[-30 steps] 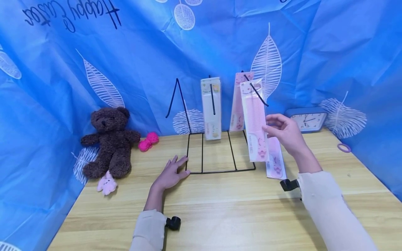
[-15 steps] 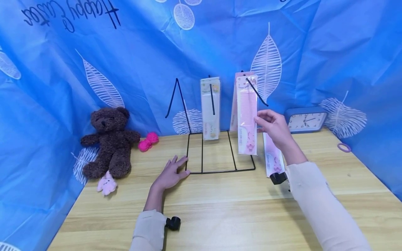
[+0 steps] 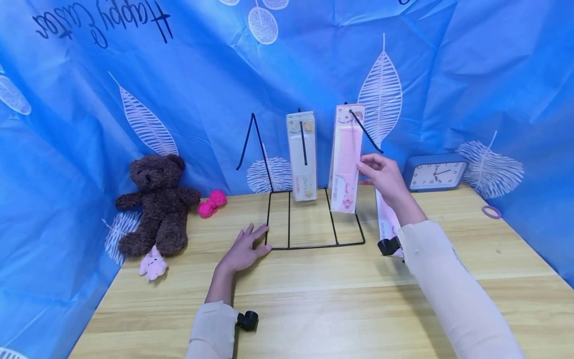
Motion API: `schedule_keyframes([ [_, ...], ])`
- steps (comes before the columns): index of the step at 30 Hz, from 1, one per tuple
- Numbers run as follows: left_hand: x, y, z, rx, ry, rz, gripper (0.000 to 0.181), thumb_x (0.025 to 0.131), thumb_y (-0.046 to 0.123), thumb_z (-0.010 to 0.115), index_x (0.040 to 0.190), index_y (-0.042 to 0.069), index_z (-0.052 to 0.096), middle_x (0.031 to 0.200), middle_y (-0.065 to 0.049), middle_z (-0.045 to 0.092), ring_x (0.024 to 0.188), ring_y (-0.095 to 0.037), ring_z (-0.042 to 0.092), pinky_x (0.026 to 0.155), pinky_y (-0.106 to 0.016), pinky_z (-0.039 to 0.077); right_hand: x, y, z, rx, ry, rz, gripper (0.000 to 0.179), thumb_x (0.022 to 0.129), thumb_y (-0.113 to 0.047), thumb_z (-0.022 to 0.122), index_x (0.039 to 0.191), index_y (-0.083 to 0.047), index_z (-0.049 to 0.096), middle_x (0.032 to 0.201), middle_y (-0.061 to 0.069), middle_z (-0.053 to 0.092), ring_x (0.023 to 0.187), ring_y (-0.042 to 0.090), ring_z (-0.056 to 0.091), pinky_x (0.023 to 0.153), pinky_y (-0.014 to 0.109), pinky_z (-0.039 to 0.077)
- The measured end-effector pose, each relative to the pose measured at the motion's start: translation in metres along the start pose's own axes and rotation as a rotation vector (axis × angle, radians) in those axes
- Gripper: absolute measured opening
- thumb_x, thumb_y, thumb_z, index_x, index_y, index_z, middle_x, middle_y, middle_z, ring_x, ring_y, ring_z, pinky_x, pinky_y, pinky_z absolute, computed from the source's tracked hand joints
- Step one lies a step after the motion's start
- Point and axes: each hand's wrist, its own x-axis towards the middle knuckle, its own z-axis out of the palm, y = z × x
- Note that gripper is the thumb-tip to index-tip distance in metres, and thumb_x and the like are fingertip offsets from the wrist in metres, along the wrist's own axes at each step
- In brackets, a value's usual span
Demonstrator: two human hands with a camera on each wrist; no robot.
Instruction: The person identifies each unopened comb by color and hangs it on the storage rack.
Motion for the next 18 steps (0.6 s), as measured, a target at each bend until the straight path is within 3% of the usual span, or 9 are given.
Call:
schedule_keyframes([
  [7, 0.0, 0.0, 0.0, -0.002, -0.003, 0.007, 0.06, 0.102, 0.023, 0.063, 0.154, 0.003, 0.042, 0.162, -0.014, 0.033, 0.154, -0.038, 0.002, 0.123, -0.054, -0.004, 0.009, 0.001, 0.002, 0.001, 0.004, 0.014, 0.032, 0.102, -0.022, 0.064, 0.124, 0.001, 0.063, 0.107, 0.003, 0.067, 0.099, 0.016, 0.063, 0.08, 0.033, 0.061],
  [18, 0.0, -0.001, 0.0, -0.002, -0.003, 0.004, 0.061, 0.102, 0.024, 0.063, 0.155, 0.004, 0.041, 0.163, -0.013, 0.033, 0.154, -0.037, 0.002, 0.123, -0.054, -0.005, 0.019, 0.004, 0.0, -0.028, 0.01, 0.03, 0.035, 0.103, -0.024, 0.062, 0.126, 0.002, 0.06, 0.114, 0.008, 0.063, 0.105, 0.019, 0.061, 0.091, 0.04, 0.058],
])
